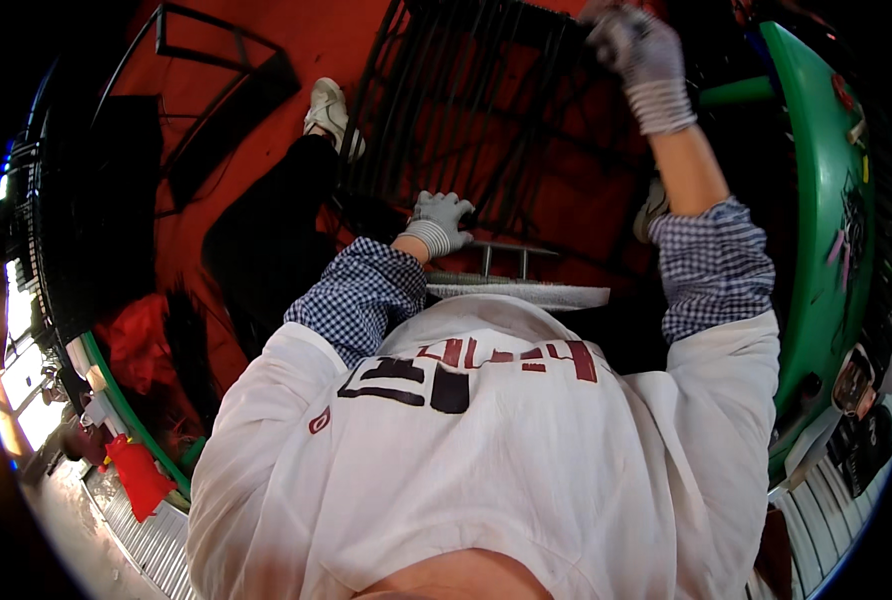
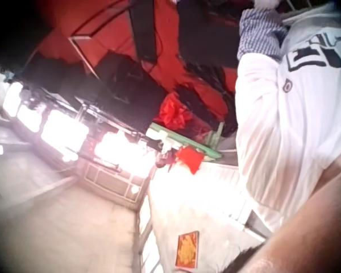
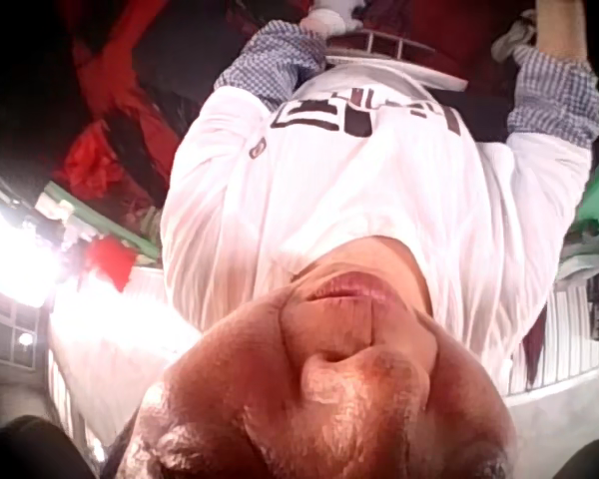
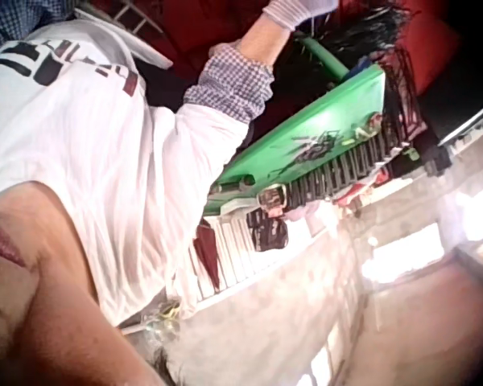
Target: The person weaves black plastic strips through a metal chair frame. They thread the strips through the frame by hand and use a pneumatic tool to secure them.
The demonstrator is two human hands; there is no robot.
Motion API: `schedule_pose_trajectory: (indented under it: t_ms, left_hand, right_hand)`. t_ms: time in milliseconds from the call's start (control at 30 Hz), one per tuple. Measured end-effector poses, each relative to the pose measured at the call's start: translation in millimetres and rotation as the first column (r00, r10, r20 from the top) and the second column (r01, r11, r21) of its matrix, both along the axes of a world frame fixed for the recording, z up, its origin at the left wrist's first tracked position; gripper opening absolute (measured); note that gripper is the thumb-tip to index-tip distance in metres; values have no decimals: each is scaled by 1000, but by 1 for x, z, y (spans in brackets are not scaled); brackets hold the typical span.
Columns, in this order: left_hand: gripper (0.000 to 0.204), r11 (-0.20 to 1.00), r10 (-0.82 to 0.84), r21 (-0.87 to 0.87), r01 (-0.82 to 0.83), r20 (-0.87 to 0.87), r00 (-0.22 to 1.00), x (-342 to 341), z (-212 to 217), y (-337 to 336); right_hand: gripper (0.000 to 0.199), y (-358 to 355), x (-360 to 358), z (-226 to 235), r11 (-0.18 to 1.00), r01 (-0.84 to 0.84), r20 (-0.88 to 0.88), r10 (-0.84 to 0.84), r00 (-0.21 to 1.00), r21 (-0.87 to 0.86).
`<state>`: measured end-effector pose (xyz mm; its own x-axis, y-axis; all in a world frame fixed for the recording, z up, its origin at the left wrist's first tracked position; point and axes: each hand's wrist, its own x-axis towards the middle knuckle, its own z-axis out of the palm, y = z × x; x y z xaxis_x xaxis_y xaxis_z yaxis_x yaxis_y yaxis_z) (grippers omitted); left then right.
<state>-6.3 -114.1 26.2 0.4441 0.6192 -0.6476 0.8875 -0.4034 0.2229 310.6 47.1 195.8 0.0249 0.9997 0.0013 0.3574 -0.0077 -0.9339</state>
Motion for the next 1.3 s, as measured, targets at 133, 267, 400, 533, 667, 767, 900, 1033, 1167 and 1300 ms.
schedule_pose_trajectory:
  t_ms: [133,267,400,533,667,767,900,1033,1167,1300]
  left_hand:
    - [64,994,14,-105,-15,-9,1000,18,-3,19]
    - [70,978,-43,-210,13,-135,990,43,-3,65]
    - [79,951,-100,-307,34,-204,974,59,-14,78]
    - [77,917,-94,-397,-31,-293,952,66,-20,102]
    - [76,924,-86,-380,-42,-312,946,74,-21,103]
    - [77,922,-106,-387,-27,-319,942,84,-17,102]
    - [75,895,-232,-438,85,-296,926,112,-8,110]
    - [58,812,-408,-550,196,-294,864,127,36,149]
    - [27,943,-319,-121,310,-72,945,164,76,265]
    - [33,547,-187,828,-123,264,946,140,29,427]
  right_hand:
    - [18,90,5,38,968,201,-222,-165,961,152]
    - [25,231,16,-74,967,228,-164,-244,956,-111]
    - [13,325,44,-242,949,149,-206,-210,956,-278]
    - [13,380,49,-326,931,49,-339,-180,923,-361]
    - [11,384,51,-352,915,94,-396,-260,881,-392]
    - [9,391,63,-377,916,89,-421,-265,867,-392]
    - [10,400,118,-400,889,57,-596,-351,722,-454]
    - [21,382,58,-354,928,108,10,-111,994,-358]
    - [35,359,94,-315,935,216,499,-50,865,-280]
    - [36,352,64,-275,929,181,502,7,865,-324]
